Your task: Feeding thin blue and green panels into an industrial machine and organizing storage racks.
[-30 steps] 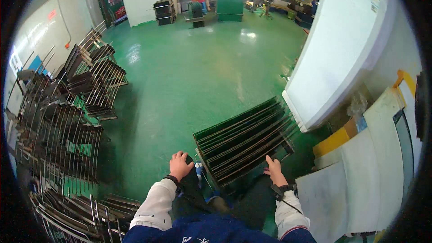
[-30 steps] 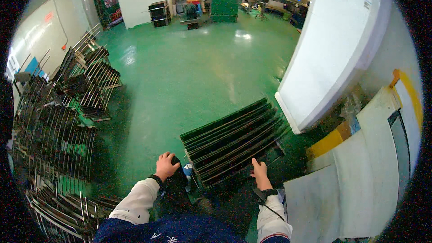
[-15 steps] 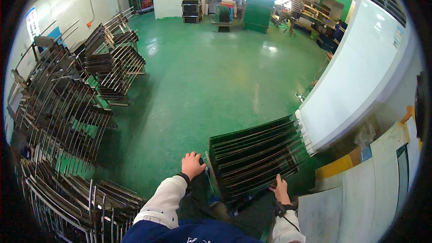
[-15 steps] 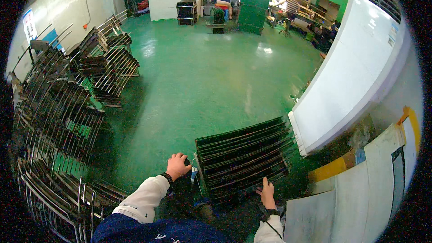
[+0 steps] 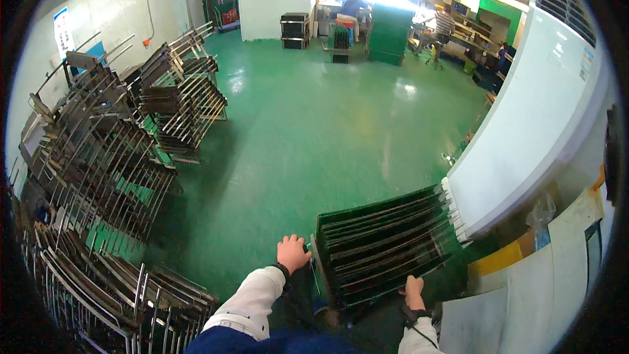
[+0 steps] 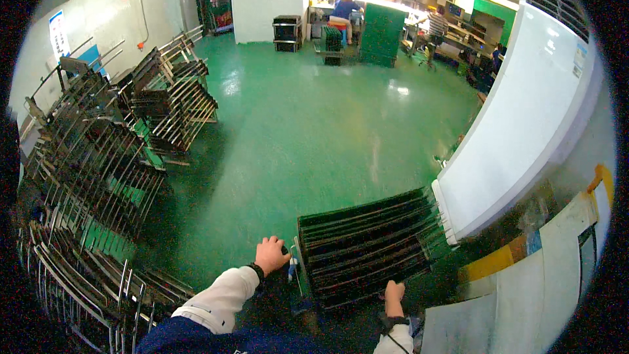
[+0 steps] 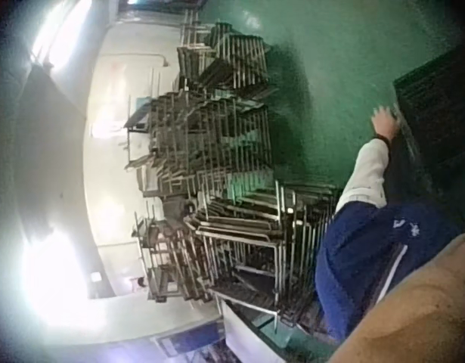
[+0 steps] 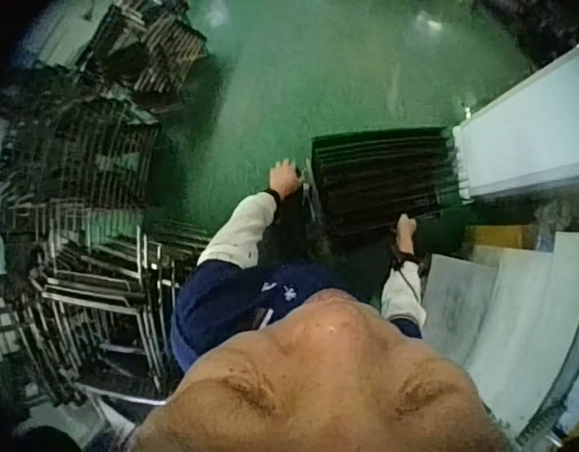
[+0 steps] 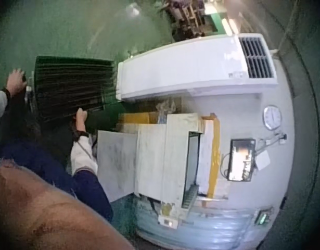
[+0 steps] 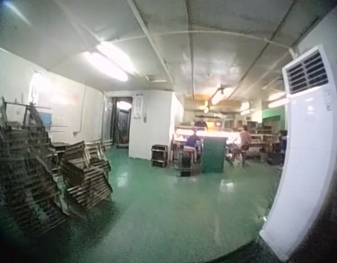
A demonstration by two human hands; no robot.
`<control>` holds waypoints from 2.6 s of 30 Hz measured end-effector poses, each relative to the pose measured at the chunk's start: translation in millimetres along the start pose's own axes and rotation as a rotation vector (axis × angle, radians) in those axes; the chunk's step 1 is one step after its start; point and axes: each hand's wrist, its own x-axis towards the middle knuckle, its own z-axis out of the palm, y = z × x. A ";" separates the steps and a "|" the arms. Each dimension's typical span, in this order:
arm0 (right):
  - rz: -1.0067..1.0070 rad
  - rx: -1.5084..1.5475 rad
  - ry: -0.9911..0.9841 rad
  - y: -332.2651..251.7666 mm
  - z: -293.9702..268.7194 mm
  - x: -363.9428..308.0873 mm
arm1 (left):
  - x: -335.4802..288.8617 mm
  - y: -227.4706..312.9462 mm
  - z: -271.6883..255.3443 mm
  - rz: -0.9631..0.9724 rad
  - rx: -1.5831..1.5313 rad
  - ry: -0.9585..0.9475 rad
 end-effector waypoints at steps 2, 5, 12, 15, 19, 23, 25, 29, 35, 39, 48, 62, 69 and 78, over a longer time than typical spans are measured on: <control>0.016 0.078 0.003 -14.0 14.3 -10.3 | 0.6 -11.3 -0.9 -0.018 0.012 0.036; -0.006 0.158 -0.094 -4.4 18.5 -3.2 | -4.9 -17.1 -4.1 -0.037 0.010 0.030; -0.286 0.093 0.258 60.6 19.2 42.2 | 9.1 2.2 -4.5 -0.021 0.023 -0.088; -0.299 0.075 0.306 19.4 32.6 -5.3 | 3.3 -11.1 -8.6 -0.063 0.047 -0.092; -0.196 0.047 0.151 7.5 12.4 -16.2 | 7.8 -3.6 -7.9 -0.058 0.056 -0.125; -0.230 0.102 0.193 -6.1 14.0 -38.1 | 7.9 -3.7 -7.8 -0.059 0.056 -0.119; -0.215 0.087 0.192 -8.0 12.7 -38.9 | 7.1 -4.5 -4.8 -0.049 0.033 -0.071; -0.261 0.089 0.165 -7.6 14.9 -37.5 | 6.0 -10.3 -0.2 -0.048 0.020 -0.032; -0.336 0.093 0.309 14.9 18.9 -14.1 | 8.6 -0.6 -6.1 -0.050 0.039 -0.096; -0.279 0.041 0.259 1.4 17.8 -26.0 | 6.3 -5.2 -4.0 -0.037 0.022 -0.040; -0.225 0.043 0.273 -12.3 15.8 -45.2 | 7.8 -5.3 -2.2 -0.045 0.019 -0.053; -0.228 -0.016 0.256 -9.6 8.9 -40.3 | 9.0 2.9 -9.6 -0.041 0.029 -0.107; -0.281 0.068 0.298 2.3 17.5 -30.8 | 8.3 0.4 -9.0 -0.048 0.010 -0.099; -0.340 0.040 0.306 16.2 21.3 -13.3 | 7.9 -0.4 -7.3 -0.037 0.007 -0.069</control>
